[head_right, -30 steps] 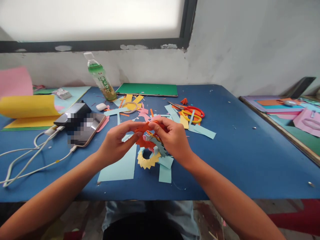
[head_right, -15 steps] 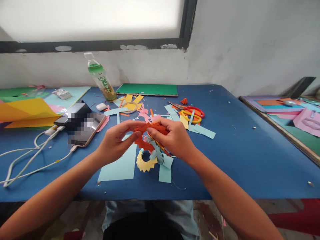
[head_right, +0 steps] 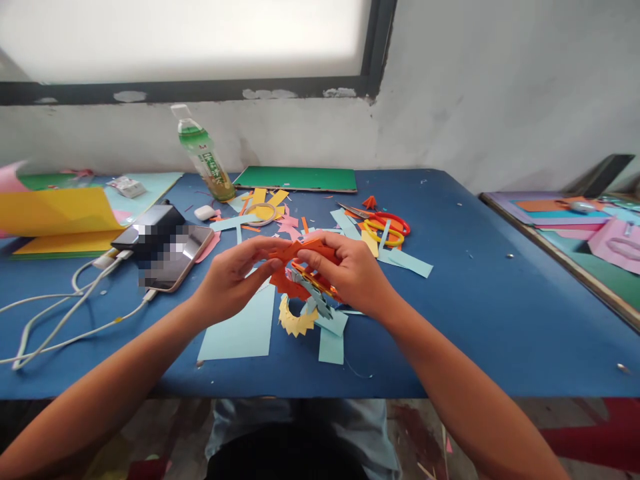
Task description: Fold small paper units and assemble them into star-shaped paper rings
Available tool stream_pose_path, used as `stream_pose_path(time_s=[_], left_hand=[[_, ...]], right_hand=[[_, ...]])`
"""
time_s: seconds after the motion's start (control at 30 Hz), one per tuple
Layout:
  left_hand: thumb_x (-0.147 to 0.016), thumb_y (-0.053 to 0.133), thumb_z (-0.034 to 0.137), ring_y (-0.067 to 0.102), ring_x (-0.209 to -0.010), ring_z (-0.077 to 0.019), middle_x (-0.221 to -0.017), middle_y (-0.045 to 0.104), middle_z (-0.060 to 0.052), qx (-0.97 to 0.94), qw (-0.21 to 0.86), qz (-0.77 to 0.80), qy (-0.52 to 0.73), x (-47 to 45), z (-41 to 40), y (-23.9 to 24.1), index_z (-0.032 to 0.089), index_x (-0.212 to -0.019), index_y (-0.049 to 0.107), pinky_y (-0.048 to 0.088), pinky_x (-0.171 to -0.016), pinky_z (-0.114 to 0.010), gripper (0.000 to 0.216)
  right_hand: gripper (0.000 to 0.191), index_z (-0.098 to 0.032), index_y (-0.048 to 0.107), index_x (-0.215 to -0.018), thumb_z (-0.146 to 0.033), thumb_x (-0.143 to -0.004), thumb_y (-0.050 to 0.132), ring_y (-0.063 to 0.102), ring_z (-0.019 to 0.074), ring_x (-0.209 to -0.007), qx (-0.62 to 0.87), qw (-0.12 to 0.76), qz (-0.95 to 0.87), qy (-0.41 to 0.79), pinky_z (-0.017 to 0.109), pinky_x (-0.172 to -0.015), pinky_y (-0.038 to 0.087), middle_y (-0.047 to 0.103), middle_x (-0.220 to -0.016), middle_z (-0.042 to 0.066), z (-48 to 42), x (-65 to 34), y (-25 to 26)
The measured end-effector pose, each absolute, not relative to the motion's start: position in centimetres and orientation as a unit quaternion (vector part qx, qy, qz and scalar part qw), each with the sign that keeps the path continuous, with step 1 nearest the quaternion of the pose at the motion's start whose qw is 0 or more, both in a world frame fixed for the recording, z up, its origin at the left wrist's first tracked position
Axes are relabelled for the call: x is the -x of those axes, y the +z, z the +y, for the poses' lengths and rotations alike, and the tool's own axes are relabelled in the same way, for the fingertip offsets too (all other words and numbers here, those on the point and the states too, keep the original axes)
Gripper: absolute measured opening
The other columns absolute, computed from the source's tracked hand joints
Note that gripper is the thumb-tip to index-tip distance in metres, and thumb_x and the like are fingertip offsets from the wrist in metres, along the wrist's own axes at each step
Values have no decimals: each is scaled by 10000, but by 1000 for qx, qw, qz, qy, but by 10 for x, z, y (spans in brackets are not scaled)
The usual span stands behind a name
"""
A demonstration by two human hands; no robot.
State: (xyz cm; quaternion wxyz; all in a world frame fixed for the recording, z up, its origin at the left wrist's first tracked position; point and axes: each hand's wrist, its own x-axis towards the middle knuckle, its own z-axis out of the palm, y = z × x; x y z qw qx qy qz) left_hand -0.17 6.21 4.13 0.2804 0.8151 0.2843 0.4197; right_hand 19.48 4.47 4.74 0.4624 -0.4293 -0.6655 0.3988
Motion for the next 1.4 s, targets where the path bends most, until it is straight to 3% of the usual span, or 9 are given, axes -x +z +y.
stream_pose_path(time_s=[0.23, 0.57, 0.8, 1.0, 1.2, 1.4], left_hand=[[-872, 515, 143, 615, -962, -135, -1078, 656, -60, -830, 243, 273, 422, 0, 61, 44, 190, -1114, 578, 511, -847, -261, 254], [-876, 483, 89, 605, -879, -115, -963, 655, -40, -863, 171, 245, 408, 1, 60, 43, 192, -1109, 578, 496, -791, -240, 272], [-845, 554, 98, 616, -831, -95, -947, 673, -41, -850, 163, 243, 438, -2, 59, 46, 150, -1057, 601, 501, -770, -209, 223], [-830, 591, 135, 634, -769, -90, -926, 691, -30, -833, 168, 276, 448, -3, 56, 46, 157, -1024, 619, 515, -732, -200, 198], [-789, 641, 142, 624, -698, -88, -826, 696, -8, -809, 151, 304, 480, -6, 55, 42, 163, -972, 643, 508, -669, -195, 184], [-777, 639, 143, 611, -660, -93, -767, 691, -8, -798, 151, 308, 496, -8, 55, 41, 154, -949, 649, 505, -640, -206, 173]], right_hand=[[212, -184, 613, -920, -376, -869, 539, 552, 93, -556, 433, 445, -711, 330, 227, -526, 439, 643, -741, -2, 45, -194, 44], [227, -178, 531, -960, -352, -937, 386, 491, 121, -536, 422, 326, -805, 259, 257, -540, 363, 562, -627, -17, 42, -193, 44], [183, -173, 535, -974, -267, -928, 385, 520, 100, -569, 396, 380, -797, 253, 235, -562, 398, 598, -724, -4, 42, -193, 44], [208, -163, 573, -899, -300, -921, 419, 573, 120, -628, 417, 403, -783, 227, 230, -558, 416, 630, -721, 16, 44, -194, 42], [193, -152, 568, -930, -295, -925, 437, 559, 83, -517, 418, 426, -779, 192, 208, -525, 413, 639, -668, -12, 41, -187, 39], [193, -155, 542, -937, -301, -939, 415, 594, 77, -539, 425, 441, -768, 187, 184, -512, 421, 655, -689, -10, 39, -181, 34]])
